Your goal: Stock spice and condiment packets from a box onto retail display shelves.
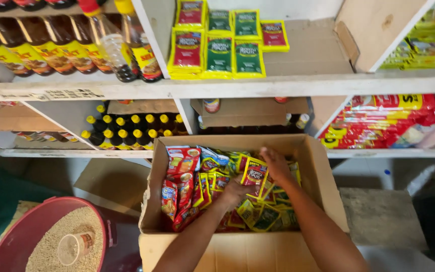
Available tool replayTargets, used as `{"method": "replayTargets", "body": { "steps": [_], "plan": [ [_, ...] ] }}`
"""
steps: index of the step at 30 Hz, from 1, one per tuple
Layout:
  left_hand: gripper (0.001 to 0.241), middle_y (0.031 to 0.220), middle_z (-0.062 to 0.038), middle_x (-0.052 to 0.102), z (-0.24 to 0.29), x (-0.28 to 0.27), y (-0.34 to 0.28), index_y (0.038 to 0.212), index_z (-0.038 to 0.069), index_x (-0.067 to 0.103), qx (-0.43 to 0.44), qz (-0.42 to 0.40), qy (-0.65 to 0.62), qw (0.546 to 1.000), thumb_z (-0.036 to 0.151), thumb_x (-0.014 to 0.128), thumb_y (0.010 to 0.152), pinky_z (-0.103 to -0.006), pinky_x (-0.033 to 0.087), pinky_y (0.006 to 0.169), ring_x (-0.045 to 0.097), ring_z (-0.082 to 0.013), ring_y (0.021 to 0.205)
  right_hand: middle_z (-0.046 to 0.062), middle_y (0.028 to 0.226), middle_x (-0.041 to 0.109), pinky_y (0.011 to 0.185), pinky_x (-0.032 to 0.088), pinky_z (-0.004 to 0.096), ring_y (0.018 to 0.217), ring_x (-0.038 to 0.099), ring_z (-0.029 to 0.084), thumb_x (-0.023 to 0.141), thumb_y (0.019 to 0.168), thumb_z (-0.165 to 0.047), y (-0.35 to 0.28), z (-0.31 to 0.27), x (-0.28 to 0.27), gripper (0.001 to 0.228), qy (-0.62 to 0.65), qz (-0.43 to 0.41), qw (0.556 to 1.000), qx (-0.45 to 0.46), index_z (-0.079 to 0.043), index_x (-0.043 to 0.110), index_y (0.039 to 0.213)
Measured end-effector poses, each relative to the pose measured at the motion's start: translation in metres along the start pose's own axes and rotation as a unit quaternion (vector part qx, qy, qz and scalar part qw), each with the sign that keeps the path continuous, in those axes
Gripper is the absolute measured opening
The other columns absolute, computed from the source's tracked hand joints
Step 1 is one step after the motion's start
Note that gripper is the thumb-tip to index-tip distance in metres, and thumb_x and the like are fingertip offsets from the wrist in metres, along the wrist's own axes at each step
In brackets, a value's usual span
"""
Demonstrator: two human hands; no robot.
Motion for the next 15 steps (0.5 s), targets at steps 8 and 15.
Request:
{"method": "replayTargets", "body": {
  "steps": [8, 15],
  "plan": [
    [0.017, 0.093, 0.002, 0.074, 0.037, 0.02, -0.012, 0.108, 0.01, 0.067, 0.035, 0.164, 0.034, 0.985, 0.021, 0.07, 0.094, -0.0313, 0.064, 0.081, 0.073, -0.0123, 0.086, 0.025, 0.1, 0.07, 0.087, 0.051, 0.049, 0.098, 0.066, 0.045, 0.049, 0.105, -0.051, -0.024, 0.01, 0.023, 0.051, -0.132, 0.025, 0.987, 0.085, -0.002, 0.067, 0.106],
    [0.023, 0.084, -0.001, 0.068, 0.015, 0.016, -0.003, 0.099, 0.0, 0.074, 0.327, 0.18, 0.198, 0.906, 0.02, 0.065, 0.105, -0.0265, 0.05, 0.074, 0.058, -0.0075, 0.079, 0.028, 0.107, 0.069, 0.086, 0.05, 0.051, 0.102, 0.063, 0.048, 0.049, 0.104, -0.048, -0.028, -0.047, 0.001, 0.048, -0.114, 0.154, 0.981, 0.043, -0.005, 0.068, 0.115]
  ]
}}
Point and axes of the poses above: each hand's wrist, its own y-axis towards the middle knuckle, its own x-axis out of the palm, z = x × y, the point moved 1 cm from there along y, towards the middle knuckle
